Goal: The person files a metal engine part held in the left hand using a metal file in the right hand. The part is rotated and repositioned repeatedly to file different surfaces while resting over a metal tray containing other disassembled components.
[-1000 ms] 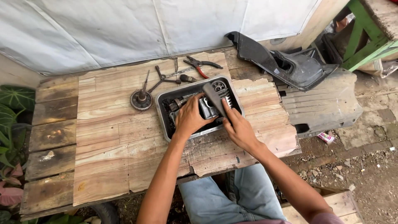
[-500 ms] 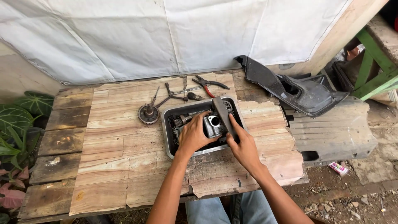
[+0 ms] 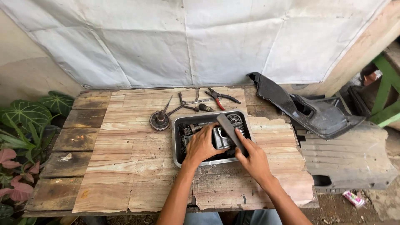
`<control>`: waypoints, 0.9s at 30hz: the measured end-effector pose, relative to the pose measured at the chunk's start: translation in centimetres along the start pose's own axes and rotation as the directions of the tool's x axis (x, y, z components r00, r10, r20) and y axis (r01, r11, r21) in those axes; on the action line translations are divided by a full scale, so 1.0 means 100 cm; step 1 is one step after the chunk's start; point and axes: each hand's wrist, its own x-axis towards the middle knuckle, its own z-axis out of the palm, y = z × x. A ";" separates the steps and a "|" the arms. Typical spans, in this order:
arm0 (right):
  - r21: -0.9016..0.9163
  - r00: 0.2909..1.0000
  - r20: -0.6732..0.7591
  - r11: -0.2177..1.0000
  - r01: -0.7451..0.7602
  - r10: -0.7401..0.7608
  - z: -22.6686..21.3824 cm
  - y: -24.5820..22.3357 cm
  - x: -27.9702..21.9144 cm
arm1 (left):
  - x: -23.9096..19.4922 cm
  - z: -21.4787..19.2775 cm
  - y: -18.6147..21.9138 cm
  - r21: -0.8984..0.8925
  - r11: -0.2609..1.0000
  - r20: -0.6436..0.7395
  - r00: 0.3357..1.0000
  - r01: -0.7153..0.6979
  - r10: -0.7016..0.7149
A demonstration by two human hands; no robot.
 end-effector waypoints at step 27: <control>-0.205 0.977 0.215 0.978 0.036 0.009 -0.009 0.015 -0.004 | 0.000 0.012 -0.010 -0.042 0.999 -0.034 0.999 -0.003 0.001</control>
